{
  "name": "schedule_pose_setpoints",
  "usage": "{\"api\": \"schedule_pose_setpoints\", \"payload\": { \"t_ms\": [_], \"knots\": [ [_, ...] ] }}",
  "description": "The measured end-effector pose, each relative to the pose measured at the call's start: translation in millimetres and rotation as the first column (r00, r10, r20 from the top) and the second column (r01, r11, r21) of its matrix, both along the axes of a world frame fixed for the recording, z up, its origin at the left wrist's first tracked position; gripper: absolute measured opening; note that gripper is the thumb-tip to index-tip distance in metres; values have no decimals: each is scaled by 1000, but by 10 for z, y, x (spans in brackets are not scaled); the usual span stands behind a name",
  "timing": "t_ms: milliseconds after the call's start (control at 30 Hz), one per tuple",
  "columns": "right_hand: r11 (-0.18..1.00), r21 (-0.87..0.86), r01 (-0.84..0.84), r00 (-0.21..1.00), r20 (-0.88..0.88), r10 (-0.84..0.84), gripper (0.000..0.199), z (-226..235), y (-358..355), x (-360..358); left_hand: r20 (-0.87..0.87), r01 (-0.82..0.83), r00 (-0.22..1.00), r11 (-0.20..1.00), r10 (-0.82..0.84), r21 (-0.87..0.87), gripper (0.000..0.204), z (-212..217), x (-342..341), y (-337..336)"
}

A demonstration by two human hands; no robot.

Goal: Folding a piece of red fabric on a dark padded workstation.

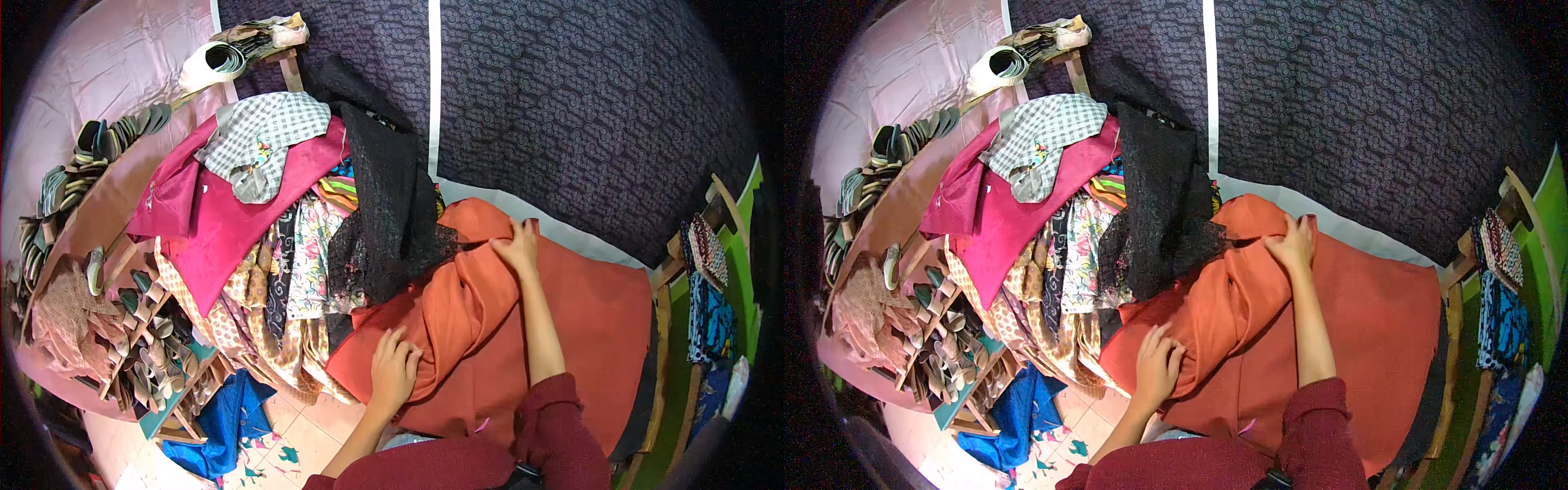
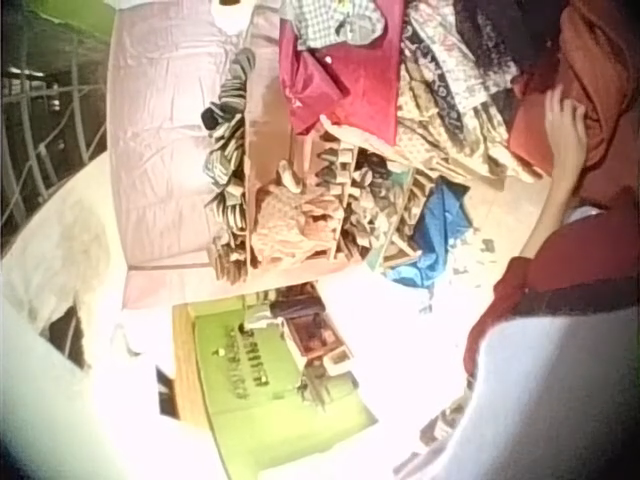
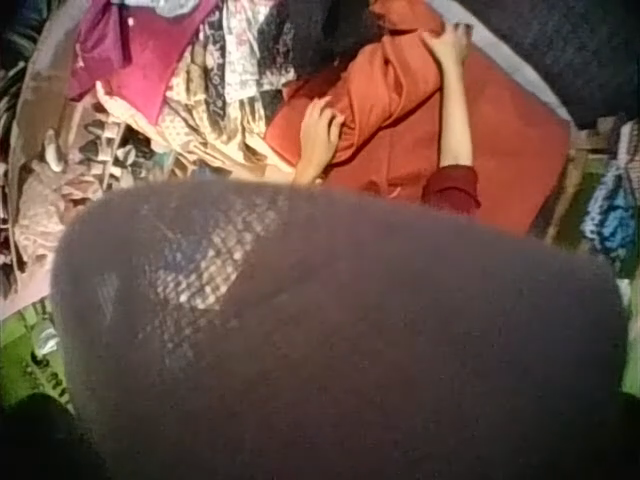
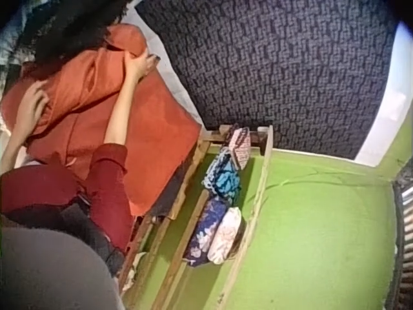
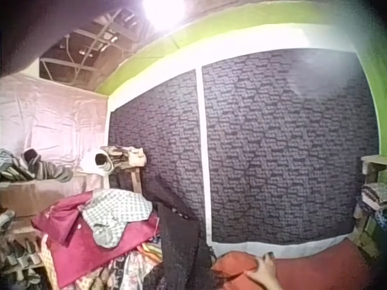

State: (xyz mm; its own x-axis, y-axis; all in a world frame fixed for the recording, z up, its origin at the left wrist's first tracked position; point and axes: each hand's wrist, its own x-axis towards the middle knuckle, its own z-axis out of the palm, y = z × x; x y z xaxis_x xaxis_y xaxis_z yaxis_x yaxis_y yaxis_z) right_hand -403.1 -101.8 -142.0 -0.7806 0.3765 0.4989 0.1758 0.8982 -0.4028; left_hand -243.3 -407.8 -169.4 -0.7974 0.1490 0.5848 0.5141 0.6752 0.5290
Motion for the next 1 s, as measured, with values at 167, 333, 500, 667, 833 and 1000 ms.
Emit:
{"api": "schedule_pose_setpoints", "payload": {
  "t_ms": [167, 333, 500, 667, 833, 1000],
  "knots": [
    [990, 128, -54, 974, 224, 25, 39, -108, 6, -70, 396, 37, 878, 864, -268, 502, 10, 32, 91, -12],
    [834, -551, -43, 986, -157, -52, 29, -46, 507, -306, 280, -130, 945, 589, -171, 798, 12, 334, 264, -382],
    [865, -495, -77, 926, -358, -122, 32, 398, 544, -530, 11, -242, 927, 579, 374, 779, 13, 370, 408, -1264],
    [994, -88, 67, 958, -271, -89, 31, 918, 320, -842, -40, -114, 955, 488, 295, 865, 39, 220, 722, -1810],
    [970, -228, -81, 990, -130, 52, 34, 1430, 26, -1388, 502, -444, 855, 685, 130, 578, 50, -108, 1016, -2246],
    [353, -793, -496, 797, -255, 547, 94, 1366, -475, -1606, 660, -271, 709, 960, 249, -72, 46, -730, 1131, -2373]
  ]
}}
